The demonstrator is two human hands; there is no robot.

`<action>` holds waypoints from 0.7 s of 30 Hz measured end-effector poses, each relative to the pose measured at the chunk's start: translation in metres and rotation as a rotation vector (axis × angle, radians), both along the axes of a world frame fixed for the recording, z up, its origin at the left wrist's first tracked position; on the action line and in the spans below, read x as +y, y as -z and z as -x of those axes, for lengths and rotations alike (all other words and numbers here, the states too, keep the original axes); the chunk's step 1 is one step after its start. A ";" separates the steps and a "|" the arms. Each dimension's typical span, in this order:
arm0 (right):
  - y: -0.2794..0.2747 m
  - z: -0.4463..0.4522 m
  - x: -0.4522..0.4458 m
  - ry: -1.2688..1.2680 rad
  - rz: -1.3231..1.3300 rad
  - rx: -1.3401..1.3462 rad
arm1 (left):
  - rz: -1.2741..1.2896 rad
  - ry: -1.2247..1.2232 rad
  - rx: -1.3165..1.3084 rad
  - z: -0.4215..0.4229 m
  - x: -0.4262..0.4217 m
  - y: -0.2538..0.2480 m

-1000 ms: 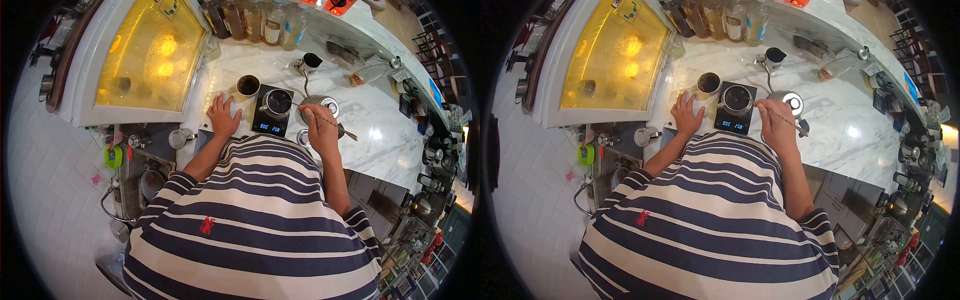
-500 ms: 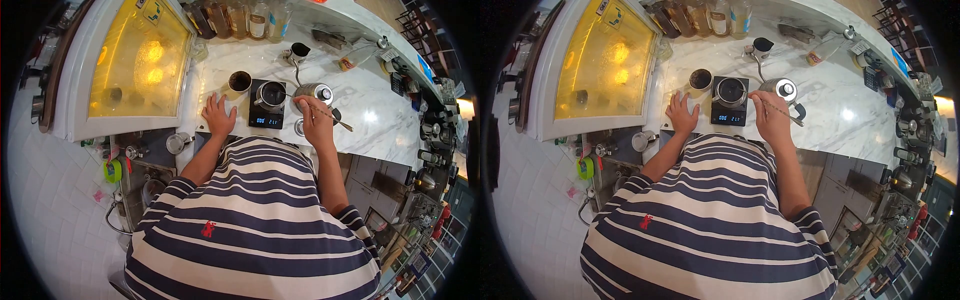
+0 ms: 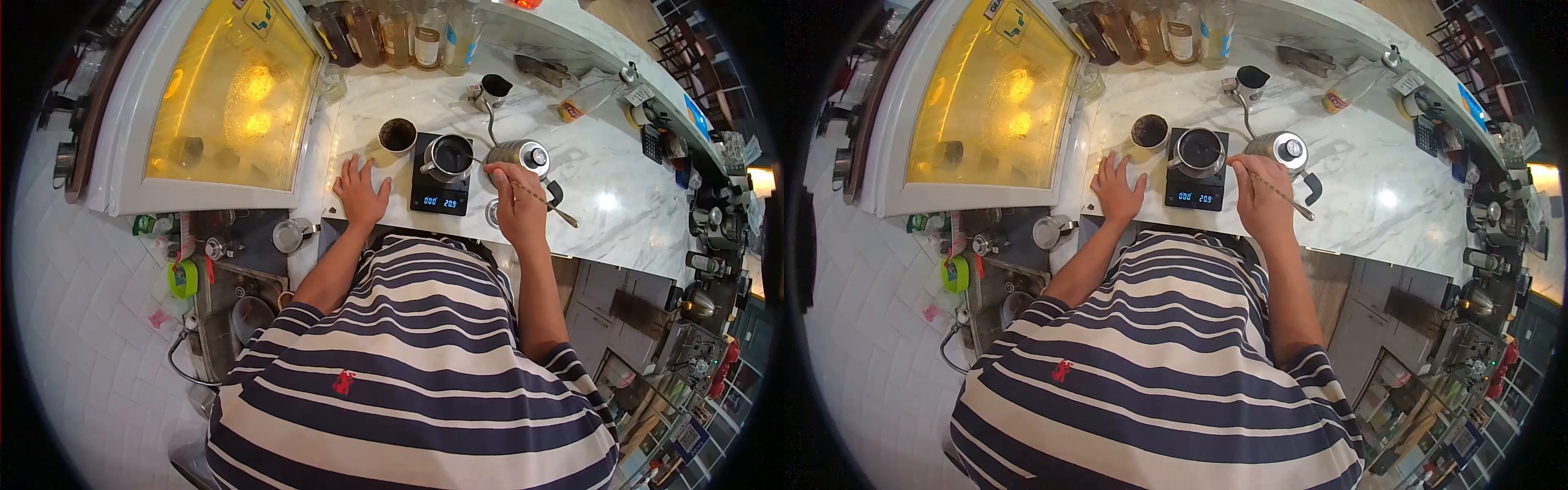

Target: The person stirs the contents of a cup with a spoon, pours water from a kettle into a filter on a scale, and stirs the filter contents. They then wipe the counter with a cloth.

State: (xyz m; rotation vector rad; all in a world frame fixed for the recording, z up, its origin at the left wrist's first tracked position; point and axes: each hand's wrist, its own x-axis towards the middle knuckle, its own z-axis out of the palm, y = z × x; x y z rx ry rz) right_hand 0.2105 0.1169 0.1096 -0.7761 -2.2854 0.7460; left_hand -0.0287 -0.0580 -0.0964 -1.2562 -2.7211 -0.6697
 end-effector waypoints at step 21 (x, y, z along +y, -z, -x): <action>-0.001 0.000 0.018 -0.068 -0.044 0.027 | -0.018 -0.011 0.010 -0.002 0.002 -0.003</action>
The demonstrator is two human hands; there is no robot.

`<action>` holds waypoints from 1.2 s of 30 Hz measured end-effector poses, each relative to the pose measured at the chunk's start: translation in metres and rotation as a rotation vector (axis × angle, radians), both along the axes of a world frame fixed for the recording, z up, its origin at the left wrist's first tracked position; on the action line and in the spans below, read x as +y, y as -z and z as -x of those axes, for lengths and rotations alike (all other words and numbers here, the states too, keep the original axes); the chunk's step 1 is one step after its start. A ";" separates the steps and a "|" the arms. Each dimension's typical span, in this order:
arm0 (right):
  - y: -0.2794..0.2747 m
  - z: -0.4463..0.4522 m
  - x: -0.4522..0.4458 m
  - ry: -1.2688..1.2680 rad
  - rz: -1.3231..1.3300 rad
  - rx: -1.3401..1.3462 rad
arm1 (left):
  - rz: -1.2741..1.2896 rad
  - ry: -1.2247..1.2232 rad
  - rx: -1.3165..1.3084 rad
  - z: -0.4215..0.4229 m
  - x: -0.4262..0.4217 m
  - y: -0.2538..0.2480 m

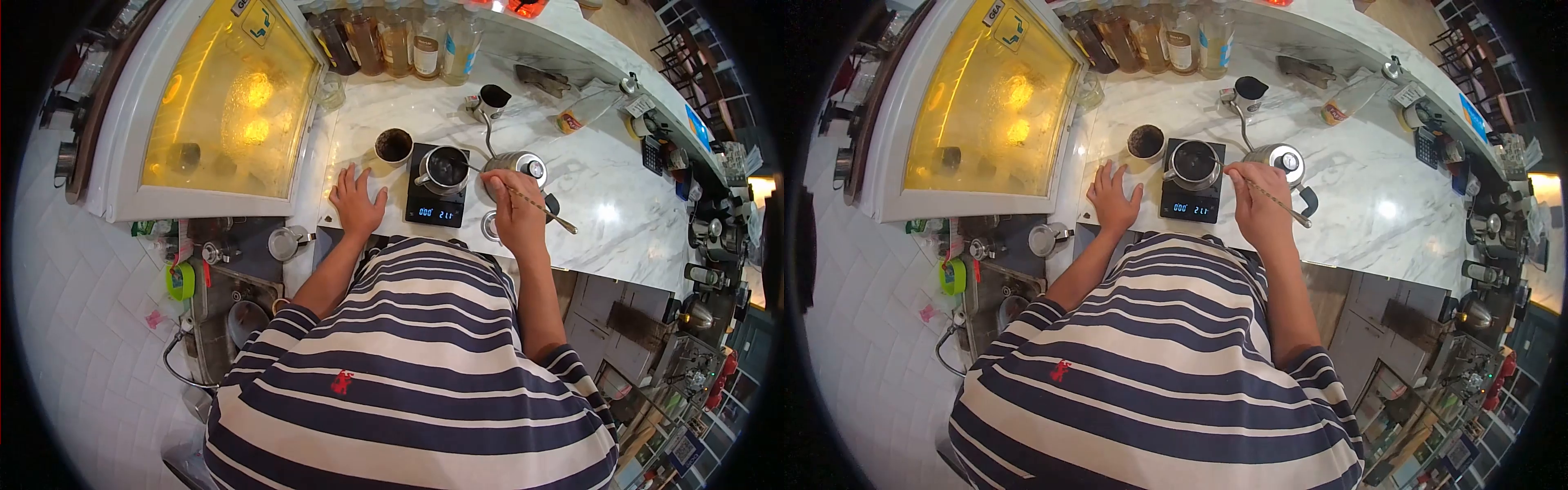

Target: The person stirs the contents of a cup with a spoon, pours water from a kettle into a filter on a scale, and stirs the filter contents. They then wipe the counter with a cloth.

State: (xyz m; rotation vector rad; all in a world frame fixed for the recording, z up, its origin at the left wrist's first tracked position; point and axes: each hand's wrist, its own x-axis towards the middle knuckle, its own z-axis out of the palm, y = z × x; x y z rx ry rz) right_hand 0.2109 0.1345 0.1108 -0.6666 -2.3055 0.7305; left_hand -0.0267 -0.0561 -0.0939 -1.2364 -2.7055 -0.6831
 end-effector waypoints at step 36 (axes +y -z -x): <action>-0.012 0.000 -0.010 0.097 0.053 -0.083 | 0.061 0.014 -0.046 0.002 0.001 -0.007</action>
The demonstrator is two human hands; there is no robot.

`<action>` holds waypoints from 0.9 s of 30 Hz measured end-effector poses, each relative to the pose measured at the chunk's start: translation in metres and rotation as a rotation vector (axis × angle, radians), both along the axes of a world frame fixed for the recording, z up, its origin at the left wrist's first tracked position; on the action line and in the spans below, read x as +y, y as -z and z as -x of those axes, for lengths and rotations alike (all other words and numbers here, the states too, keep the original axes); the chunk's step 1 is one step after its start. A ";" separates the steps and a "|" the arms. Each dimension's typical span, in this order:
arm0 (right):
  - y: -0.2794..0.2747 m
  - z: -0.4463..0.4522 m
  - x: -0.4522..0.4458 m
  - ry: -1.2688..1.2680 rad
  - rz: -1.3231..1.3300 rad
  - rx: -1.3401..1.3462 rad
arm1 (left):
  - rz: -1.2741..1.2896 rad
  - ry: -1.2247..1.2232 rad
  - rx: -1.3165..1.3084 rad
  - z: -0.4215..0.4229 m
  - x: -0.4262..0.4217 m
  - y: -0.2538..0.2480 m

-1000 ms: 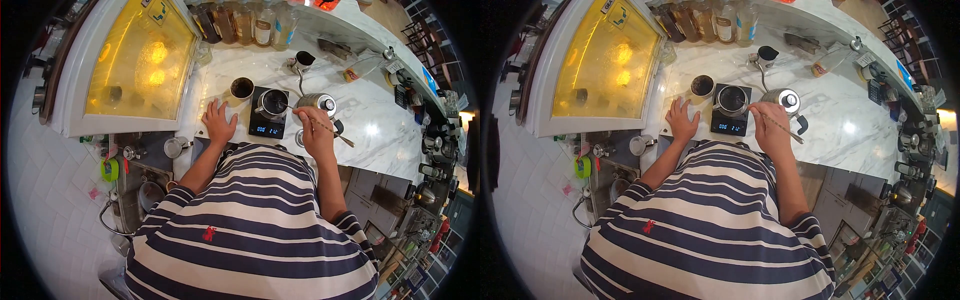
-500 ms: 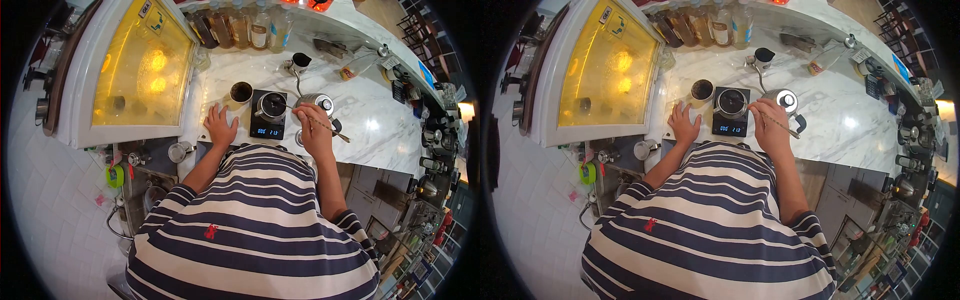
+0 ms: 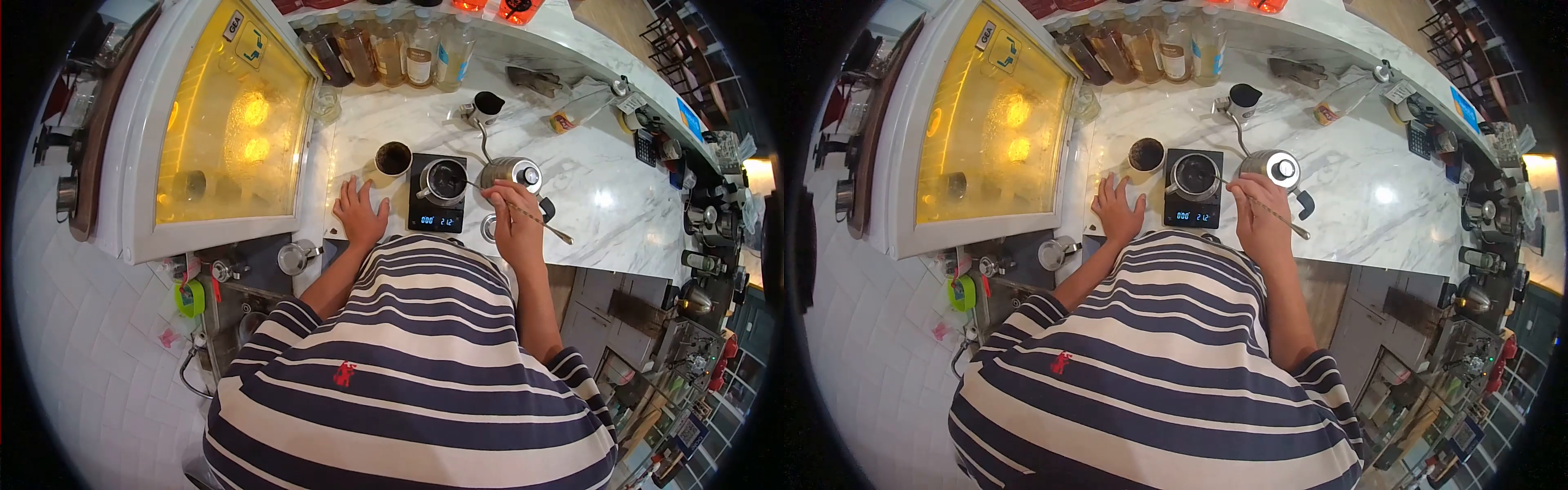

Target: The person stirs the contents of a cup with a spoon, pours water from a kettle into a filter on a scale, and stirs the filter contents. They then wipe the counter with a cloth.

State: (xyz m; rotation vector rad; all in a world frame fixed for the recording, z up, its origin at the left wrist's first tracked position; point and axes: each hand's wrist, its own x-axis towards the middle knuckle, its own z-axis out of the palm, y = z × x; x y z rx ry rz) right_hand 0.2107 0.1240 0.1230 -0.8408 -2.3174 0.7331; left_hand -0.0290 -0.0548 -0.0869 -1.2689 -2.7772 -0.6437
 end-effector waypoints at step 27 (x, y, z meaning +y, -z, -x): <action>0.004 0.013 -0.012 0.048 0.034 0.088 | -0.229 0.213 -0.296 0.037 0.069 -0.022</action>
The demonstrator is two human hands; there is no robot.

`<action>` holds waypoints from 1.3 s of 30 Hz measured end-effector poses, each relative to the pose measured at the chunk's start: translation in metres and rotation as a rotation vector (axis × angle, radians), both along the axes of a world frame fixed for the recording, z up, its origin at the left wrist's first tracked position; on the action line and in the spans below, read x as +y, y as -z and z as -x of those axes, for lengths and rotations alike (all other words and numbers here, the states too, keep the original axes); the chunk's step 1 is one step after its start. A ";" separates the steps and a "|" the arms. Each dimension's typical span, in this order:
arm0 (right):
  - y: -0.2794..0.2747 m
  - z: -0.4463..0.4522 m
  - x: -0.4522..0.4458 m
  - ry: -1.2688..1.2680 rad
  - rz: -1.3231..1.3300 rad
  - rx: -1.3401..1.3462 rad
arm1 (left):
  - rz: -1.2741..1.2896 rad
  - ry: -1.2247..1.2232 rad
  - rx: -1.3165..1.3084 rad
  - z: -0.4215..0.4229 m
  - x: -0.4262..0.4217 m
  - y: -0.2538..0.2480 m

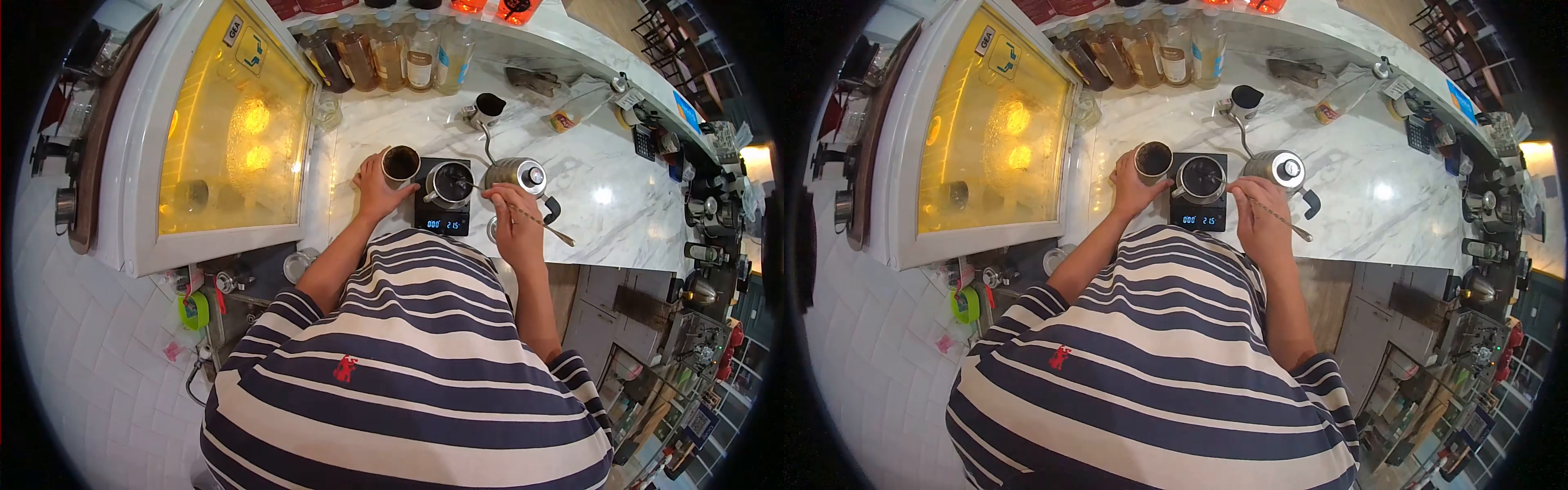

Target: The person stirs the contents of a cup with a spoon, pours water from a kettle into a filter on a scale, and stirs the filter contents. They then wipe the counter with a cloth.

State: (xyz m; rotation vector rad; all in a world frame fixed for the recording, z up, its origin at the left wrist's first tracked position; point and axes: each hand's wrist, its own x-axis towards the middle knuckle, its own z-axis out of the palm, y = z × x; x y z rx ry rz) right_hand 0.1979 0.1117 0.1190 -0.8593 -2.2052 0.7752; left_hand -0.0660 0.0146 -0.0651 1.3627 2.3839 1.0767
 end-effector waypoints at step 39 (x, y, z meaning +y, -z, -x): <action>0.005 -0.027 -0.004 0.192 0.249 0.250 | -0.312 -0.092 -0.108 -0.007 0.001 -0.039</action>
